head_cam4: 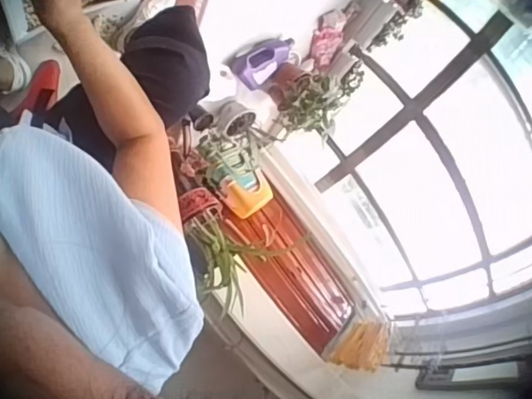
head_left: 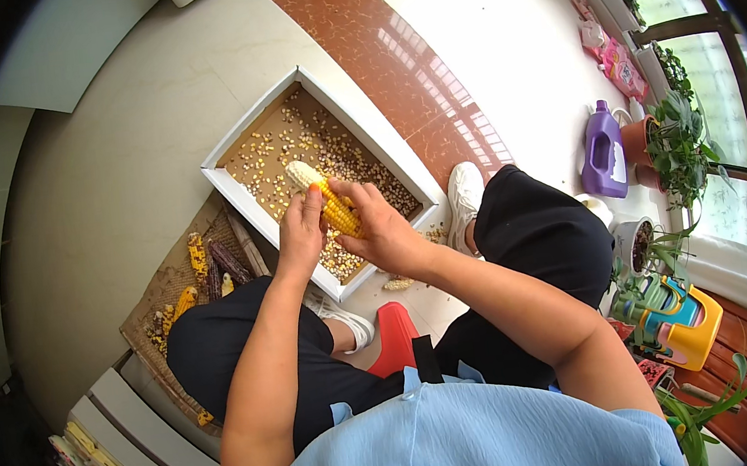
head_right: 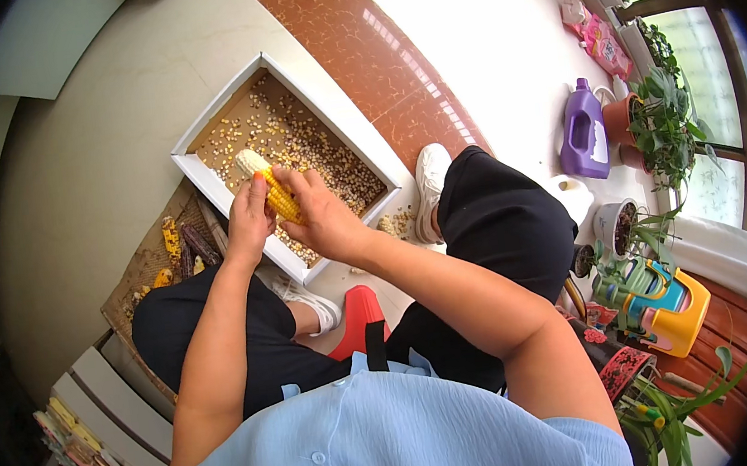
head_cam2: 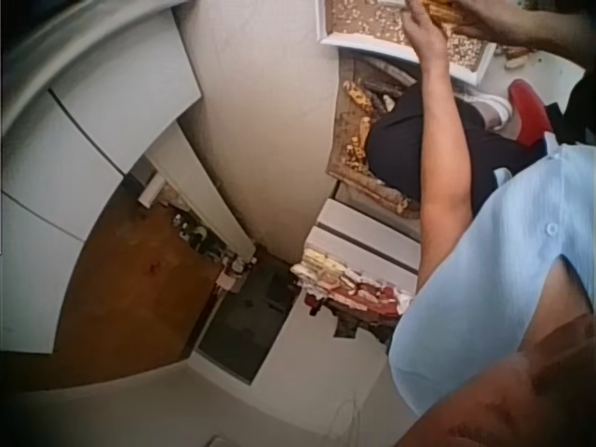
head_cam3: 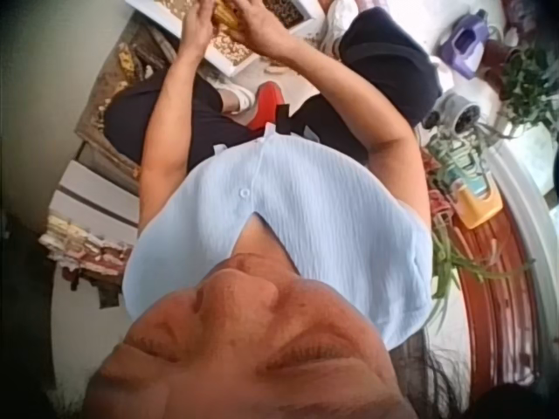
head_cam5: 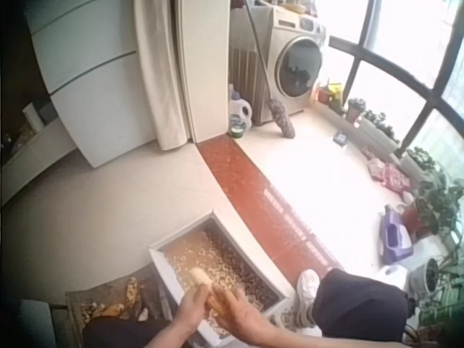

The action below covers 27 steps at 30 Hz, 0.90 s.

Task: The person sits on a low stool and removes kernels from a corn cob by hand, dropping them into a white box. The person rotates the cob and continues shucking until the cob is mostly bare.

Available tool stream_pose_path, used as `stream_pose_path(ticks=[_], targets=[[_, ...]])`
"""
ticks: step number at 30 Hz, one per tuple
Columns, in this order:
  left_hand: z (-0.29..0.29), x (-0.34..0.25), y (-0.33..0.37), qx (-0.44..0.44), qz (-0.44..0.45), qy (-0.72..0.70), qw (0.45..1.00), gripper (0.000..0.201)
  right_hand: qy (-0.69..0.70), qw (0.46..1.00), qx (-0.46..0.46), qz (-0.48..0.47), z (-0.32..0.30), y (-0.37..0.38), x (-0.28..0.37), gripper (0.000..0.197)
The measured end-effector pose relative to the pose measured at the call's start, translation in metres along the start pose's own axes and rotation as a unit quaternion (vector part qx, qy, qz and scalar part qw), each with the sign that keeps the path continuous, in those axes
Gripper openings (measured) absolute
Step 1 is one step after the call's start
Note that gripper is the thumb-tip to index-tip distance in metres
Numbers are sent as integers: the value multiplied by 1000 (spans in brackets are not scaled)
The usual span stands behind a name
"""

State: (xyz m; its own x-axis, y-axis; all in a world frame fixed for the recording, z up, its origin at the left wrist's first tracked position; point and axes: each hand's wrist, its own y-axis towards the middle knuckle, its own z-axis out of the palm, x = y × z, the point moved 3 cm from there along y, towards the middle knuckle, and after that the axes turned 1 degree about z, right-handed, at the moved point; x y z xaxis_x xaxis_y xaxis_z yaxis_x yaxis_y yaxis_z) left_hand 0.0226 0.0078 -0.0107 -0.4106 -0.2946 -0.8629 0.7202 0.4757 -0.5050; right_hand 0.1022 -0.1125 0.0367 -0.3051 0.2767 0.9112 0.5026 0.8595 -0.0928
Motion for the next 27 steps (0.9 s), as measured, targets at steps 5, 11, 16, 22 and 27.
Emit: stream_pose_path(ticks=[5, 11, 16, 22, 27], targets=[[3, -1, -1, 16, 29, -123, 992, 38, 13, 1000, -11, 25, -9, 6, 5, 68], [1, -7, -1, 74, -34, -214, 973, 51, -4, 1000, -23, 16, -11, 5, 6, 66], [-5, 3, 3, -38, 51, 61, 996, 54, 9, 1000, -27, 9, 2, -2, 0, 68], [-8, 2, 4, -38, 100, 106, 989, 49, 19, 999, -39, 7, 4, 1, -14, 68], [-3, 0, 2, 35, -1, -116, 993, 44, -21, 999, -22, 32, -1, 4, -6, 66]])
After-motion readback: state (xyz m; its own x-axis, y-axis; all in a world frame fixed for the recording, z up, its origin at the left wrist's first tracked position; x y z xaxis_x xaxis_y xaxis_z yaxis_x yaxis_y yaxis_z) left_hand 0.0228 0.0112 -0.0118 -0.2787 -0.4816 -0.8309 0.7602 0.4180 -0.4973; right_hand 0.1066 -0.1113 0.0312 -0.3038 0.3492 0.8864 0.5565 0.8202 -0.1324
